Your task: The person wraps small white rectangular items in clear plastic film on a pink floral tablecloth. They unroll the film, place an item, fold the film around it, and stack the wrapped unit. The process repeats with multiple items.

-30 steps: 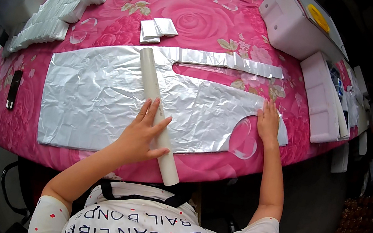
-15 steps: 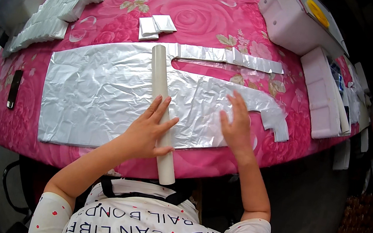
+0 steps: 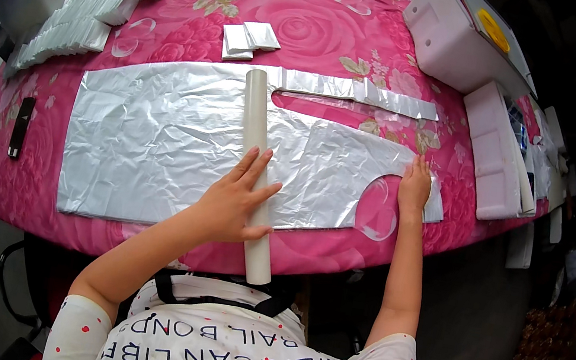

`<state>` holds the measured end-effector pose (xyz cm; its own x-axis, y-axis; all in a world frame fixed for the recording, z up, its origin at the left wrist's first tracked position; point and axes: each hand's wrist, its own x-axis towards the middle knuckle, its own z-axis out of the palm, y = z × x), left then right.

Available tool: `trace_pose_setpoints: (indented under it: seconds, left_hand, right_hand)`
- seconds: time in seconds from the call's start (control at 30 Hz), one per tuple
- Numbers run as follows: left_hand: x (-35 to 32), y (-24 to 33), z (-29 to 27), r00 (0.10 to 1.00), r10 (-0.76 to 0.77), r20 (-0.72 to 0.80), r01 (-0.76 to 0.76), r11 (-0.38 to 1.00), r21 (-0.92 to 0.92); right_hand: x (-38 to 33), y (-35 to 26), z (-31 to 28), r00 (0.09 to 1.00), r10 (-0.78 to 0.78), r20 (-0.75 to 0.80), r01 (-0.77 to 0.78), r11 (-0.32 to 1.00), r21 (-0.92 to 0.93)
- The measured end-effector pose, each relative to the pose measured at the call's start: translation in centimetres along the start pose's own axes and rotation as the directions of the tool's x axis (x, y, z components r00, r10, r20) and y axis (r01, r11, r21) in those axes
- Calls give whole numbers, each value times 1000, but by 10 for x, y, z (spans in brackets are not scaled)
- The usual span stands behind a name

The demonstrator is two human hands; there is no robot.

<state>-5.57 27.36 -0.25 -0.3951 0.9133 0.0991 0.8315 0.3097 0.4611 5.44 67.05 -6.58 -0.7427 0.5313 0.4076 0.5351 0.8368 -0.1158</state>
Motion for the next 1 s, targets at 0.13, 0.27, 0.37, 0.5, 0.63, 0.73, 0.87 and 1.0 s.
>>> trace_pose_setpoints:
  seconds: [0.13, 0.27, 0.37, 0.5, 0.63, 0.73, 0.87, 1.0]
  left_hand:
    - [-1, -2, 0, 1000, 2, 7, -2, 1000, 15]
    - [0, -3, -1, 1000, 19, 14, -19, 1000, -2]
    - [0, -1, 0, 997, 16, -75, -20, 998, -51]
    - [-3, 10, -2, 924, -339, -177, 127, 709, -693]
    - [-8, -4, -23, 830, -444, 337, 417, 93, -904]
    - [-41, -52, -47, 781, -511, 359, 459, 81, -885]
    - [-107, -128, -91, 629, -681, 376, 568, 73, -820]
    - [-159, -191, -119, 582, -771, 261, 699, 310, -644]
  right_hand:
    - [5, -18, -22, 985, -164, -58, 164, 986, -4]
    - [2, -69, -67, 971, -155, -180, 179, 976, 122]
    - [-18, -127, -94, 990, 18, 142, -92, 840, 535]
    - [-61, -206, -113, 832, -295, 469, -368, 338, 866]
    - [-90, -247, -123, 663, -602, 446, -385, 236, 892]
    - [-102, -254, -136, 755, -561, 341, -122, 391, 912]
    - [-129, -248, -131, 891, -433, 138, 241, 707, 665]
    - [-141, -250, -133, 759, -294, 581, 18, 901, 433]
